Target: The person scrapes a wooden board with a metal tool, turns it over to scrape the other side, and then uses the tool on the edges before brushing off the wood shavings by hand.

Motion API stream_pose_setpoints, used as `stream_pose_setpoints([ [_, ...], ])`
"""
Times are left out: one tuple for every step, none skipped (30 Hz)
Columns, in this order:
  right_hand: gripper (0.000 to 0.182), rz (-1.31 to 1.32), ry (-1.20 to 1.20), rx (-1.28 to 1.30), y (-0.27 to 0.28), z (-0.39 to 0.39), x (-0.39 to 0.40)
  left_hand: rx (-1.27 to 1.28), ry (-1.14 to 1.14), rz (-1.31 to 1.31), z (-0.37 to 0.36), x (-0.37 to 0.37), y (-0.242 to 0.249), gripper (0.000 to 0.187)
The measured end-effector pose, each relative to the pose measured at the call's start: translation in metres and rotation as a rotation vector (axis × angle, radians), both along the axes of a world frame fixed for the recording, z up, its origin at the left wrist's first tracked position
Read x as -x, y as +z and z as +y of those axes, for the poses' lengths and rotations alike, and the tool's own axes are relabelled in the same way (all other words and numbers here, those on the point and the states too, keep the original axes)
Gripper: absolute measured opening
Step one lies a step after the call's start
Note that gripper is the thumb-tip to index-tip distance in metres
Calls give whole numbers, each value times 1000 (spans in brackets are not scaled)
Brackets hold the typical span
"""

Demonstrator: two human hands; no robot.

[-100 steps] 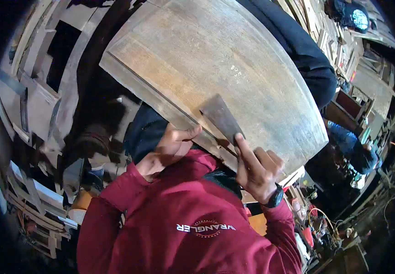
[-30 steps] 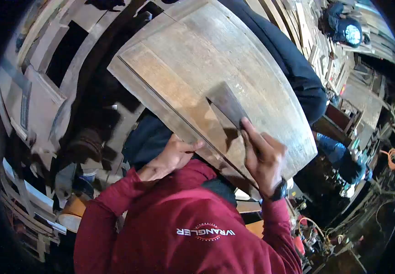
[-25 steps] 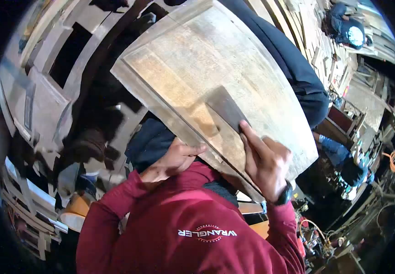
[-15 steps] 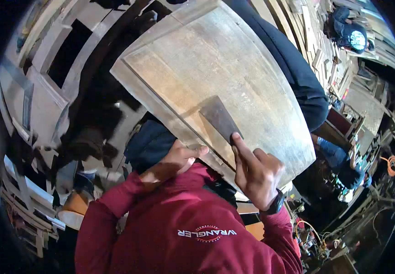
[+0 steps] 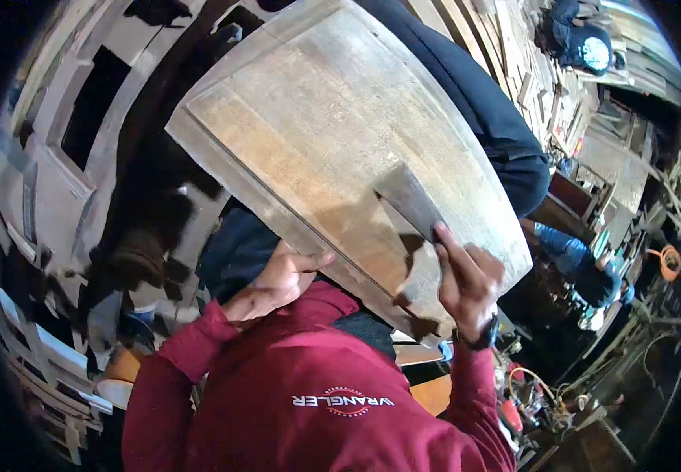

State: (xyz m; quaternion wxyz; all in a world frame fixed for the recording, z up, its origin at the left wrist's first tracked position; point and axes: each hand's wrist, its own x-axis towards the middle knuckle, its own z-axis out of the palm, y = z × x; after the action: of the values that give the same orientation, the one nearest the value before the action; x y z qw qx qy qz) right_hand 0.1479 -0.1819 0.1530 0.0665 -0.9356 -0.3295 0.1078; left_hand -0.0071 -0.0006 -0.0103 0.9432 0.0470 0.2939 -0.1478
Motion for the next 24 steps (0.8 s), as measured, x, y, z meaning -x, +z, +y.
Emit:
stream_pose_setpoints([
  [43,22,41,-37,-11,11,-8,-49,1,-59,-3,3,-4,63],
  [45,45,85,-74,-20,22,-15,-43,-23,-58,-2,4,-2,62],
  [47,44,101,-70,-24,28,-20,-38,-36,-55,-1,4,-1,62],
  [49,44,127,-67,-24,33,-26,-35,-39,-51,0,3,-1,62],
  [50,13,109,-42,-16,32,-26,-63,-74,-46,1,1,-2,61],
  [45,-5,57,-13,-5,27,-24,-86,-105,-32,1,2,-2,61],
  [41,-16,8,-37,3,17,-22,-104,-139,-16,1,4,-2,61],
  [37,-33,-47,-60,5,9,-22,-123,-178,-5,0,4,-3,60],
  [31,-54,-77,-97,2,5,-25,-97,-117,-6,-1,1,-3,58],
  [35,-9,-130,-72,-1,3,-25,-71,-64,-8,-1,-1,-2,56],
  [37,0,-94,-88,-8,4,-27,-38,-28,-11,-2,-2,1,54],
  [39,5,-56,-109,-19,12,-32,-31,-39,-14,-2,-3,2,54],
  [42,43,4,-143,-26,19,-38,-29,-42,-19,0,-3,2,54],
  [43,69,8,-125,-23,25,-42,-27,-41,-21,2,-3,5,54],
  [38,41,-9,-90,-15,27,-42,-69,-62,-1,6,-6,11,54],
  [33,19,-17,-54,-5,26,-40,-71,-89,13,7,-5,11,53],
  [33,-23,-25,-12,6,23,-38,-70,-112,32,8,-3,10,53],
  [33,-25,-67,-57,7,13,-36,-64,-142,51,8,1,8,52],
  [36,-28,-60,-68,1,8,-37,-93,-204,50,10,3,3,52],
  [39,-34,-62,-77,-4,5,-38,-120,-266,47,12,5,-1,51],
  [40,0,-54,-99,-11,11,-41,-95,-237,35,10,4,1,51],
  [40,25,-42,-128,-21,23,-47,-115,-206,17,9,1,2,51],
  [41,63,10,-73,-20,35,-54,-134,-175,-1,7,-2,3,51],
  [41,82,10,-46,-17,39,-60,-191,-140,-16,5,-3,6,50],
])
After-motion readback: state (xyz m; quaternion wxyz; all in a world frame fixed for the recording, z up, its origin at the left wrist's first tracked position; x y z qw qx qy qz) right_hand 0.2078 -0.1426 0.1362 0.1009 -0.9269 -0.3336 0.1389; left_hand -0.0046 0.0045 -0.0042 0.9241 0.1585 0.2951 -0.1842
